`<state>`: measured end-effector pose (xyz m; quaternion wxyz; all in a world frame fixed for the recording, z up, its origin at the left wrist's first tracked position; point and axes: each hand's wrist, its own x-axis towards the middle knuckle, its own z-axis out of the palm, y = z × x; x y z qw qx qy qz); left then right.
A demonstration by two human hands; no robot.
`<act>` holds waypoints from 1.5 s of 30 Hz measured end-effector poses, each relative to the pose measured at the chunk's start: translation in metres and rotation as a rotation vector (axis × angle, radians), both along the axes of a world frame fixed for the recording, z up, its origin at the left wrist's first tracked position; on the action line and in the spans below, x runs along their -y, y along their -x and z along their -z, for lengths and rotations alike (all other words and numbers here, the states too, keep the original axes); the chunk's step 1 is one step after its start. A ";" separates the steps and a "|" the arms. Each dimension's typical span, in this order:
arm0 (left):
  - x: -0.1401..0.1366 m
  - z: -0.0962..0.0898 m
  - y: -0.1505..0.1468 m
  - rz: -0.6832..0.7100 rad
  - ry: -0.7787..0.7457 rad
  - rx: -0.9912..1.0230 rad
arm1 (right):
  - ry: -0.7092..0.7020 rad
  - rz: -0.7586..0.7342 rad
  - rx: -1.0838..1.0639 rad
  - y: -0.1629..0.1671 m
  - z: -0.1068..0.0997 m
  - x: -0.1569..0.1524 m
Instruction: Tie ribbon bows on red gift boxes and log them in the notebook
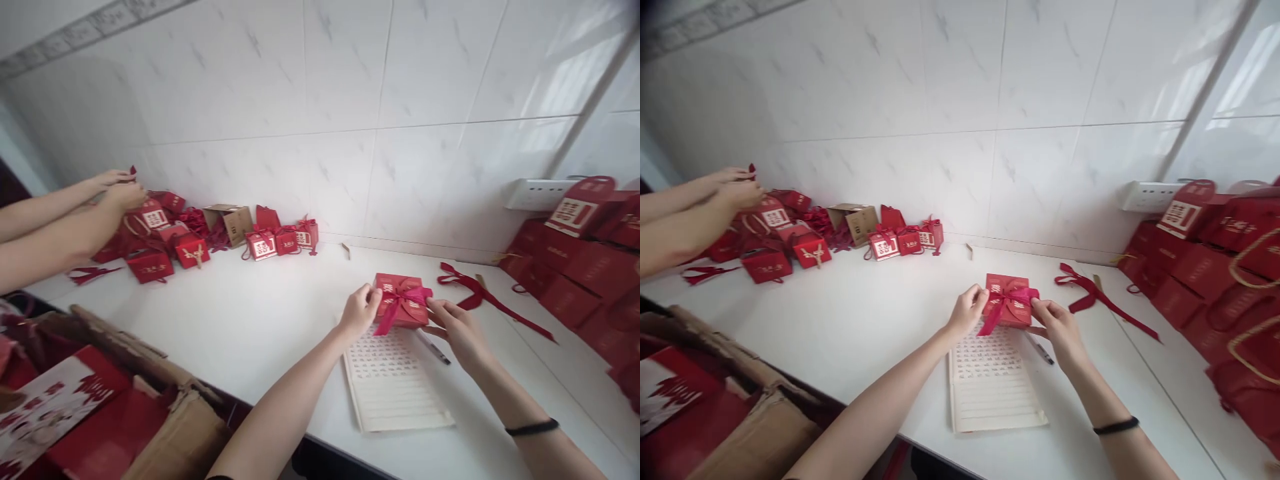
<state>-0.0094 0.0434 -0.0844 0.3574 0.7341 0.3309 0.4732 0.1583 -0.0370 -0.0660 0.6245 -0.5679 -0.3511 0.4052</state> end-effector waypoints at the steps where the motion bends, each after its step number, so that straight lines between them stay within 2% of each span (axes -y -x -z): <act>1: 0.000 0.001 0.000 0.005 0.000 0.003 | 0.010 -0.002 0.001 -0.002 0.002 -0.001; 8: 0.002 0.001 0.002 0.059 0.038 0.007 | 0.044 -0.012 0.038 -0.008 0.008 -0.006; 18: 0.003 -0.002 0.002 0.044 0.043 -0.014 | 0.050 -0.021 0.035 -0.003 -0.001 0.000; 33: -0.001 -0.002 0.001 0.033 0.038 -0.016 | -0.024 -0.026 0.000 0.002 -0.003 -0.002; 45: -0.004 -0.004 0.002 0.153 0.177 0.120 | -0.079 -0.065 0.036 0.003 -0.001 -0.003</act>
